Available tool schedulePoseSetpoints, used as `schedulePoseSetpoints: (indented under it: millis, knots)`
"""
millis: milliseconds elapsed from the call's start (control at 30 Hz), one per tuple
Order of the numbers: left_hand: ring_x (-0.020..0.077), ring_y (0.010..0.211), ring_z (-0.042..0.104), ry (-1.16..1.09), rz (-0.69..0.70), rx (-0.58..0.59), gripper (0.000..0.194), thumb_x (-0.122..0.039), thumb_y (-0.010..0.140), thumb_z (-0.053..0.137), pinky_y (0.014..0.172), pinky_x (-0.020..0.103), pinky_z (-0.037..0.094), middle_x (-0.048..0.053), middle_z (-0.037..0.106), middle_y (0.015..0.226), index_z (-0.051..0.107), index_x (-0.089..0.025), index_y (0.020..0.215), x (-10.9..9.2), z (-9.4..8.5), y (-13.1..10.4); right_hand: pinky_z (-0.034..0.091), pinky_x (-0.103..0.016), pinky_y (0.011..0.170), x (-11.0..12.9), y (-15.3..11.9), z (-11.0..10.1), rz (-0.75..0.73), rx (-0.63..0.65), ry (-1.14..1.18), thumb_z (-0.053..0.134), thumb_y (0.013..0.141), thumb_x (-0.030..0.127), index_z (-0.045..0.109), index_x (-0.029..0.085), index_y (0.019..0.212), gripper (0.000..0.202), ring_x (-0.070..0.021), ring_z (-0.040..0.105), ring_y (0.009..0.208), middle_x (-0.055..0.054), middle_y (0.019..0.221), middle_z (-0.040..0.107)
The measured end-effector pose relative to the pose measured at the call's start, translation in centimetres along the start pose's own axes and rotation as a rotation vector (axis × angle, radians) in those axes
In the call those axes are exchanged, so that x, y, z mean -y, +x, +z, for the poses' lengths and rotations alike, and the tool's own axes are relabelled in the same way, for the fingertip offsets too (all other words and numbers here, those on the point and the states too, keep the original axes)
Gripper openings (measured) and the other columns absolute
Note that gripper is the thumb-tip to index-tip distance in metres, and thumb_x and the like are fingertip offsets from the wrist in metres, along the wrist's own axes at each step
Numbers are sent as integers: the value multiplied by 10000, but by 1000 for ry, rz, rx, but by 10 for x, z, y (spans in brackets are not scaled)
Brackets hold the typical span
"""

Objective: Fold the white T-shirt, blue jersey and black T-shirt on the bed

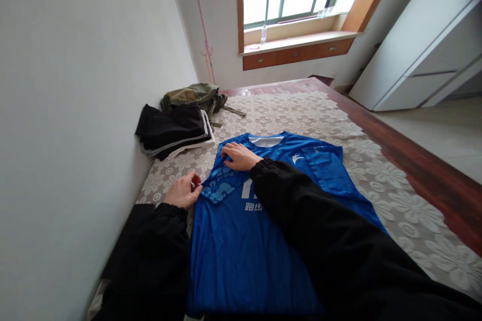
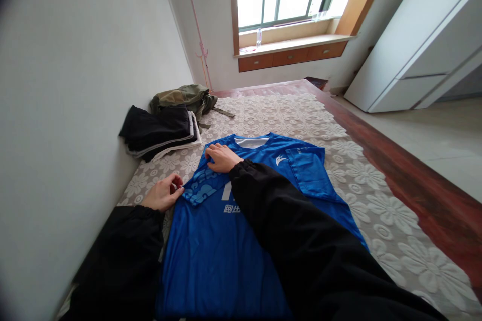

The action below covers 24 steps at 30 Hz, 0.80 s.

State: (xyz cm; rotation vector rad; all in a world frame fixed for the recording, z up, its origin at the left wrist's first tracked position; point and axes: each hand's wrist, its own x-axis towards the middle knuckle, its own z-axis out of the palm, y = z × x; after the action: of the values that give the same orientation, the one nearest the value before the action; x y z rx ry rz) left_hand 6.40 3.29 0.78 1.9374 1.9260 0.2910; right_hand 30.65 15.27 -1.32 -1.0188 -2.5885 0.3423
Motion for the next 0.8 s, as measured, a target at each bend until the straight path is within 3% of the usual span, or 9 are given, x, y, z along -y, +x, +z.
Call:
schedulePoseSetpoints:
  millis: [133, 233, 333, 433, 500, 567, 667, 733, 800]
  knots:
    - [191, 789, 658, 29, 72, 7, 296, -123, 698, 576, 677, 294, 442, -6, 690, 879, 612, -259, 959, 3, -1, -2, 467, -347, 892, -19, -7, -24, 162, 126, 10, 730, 845, 297, 635, 190, 1199, 382, -270, 630, 1069, -102, 1177, 673]
    - [205, 887, 665, -18, 169, 34, 365, -141, 680, 612, 766, 310, 497, 18, 696, 1040, 618, -255, 1027, 5, 1, -2, 502, -329, 818, -20, -13, -41, 236, 201, -6, 833, 759, 365, 661, 195, 1176, 482, -273, 677, 997, -100, 1140, 702]
    - [232, 965, 661, -24, 259, 10, 438, -207, 712, 658, 856, 350, 527, 47, 674, 1156, 636, -261, 1147, 5, 6, -1, 505, -315, 731, -3, -17, -55, 263, 357, -23, 873, 703, 397, 735, 208, 1006, 382, -267, 707, 905, -74, 1000, 748]
    - [276, 1139, 620, 8, 374, -70, 510, -193, 720, 665, 1008, 406, 497, 69, 645, 1272, 655, -273, 1223, -2, 16, 0, 488, -303, 662, 20, -16, -63, 270, 642, 36, 855, 713, 432, 776, 203, 882, 295, -231, 715, 765, -41, 819, 762]
    - [285, 1216, 586, 14, 453, -109, 510, -134, 700, 645, 1083, 426, 453, 63, 637, 1327, 689, -280, 1187, -9, 24, 1, 483, -295, 639, 31, -15, -66, 269, 796, 106, 842, 725, 456, 790, 190, 847, 297, -209, 708, 703, -34, 762, 760]
    - [272, 1211, 596, -39, 464, -143, 386, -119, 714, 620, 1078, 408, 456, 52, 661, 1307, 727, -271, 1052, -13, 29, 3, 485, -288, 630, 34, -14, -67, 261, 854, 170, 833, 735, 463, 800, 183, 844, 302, -200, 704, 689, -33, 750, 762]
    - [242, 985, 677, -193, 226, -269, 174, -275, 878, 544, 860, 340, 531, 64, 739, 1051, 712, -232, 887, -9, 25, 9, 499, -284, 643, 28, -14, -64, 240, 819, 202, 818, 753, 437, 819, 186, 876, 279, -203, 711, 705, -34, 761, 770]
    - [243, 814, 679, -202, -18, -358, 341, -417, 960, 444, 708, 326, 502, 68, 727, 835, 688, -218, 830, -1, 17, 13, 517, -290, 678, 23, -13, -58, 190, 761, 188, 798, 775, 411, 829, 200, 935, 267, -218, 729, 756, -38, 822, 787]
    - [266, 774, 674, -97, -192, -391, 405, -489, 964, 423, 660, 335, 455, 74, 703, 743, 659, -228, 765, 10, 7, 16, 540, -303, 760, 20, -10, -49, 93, 668, 170, 760, 815, 379, 822, 226, 1047, 284, -241, 745, 881, -43, 971, 804]
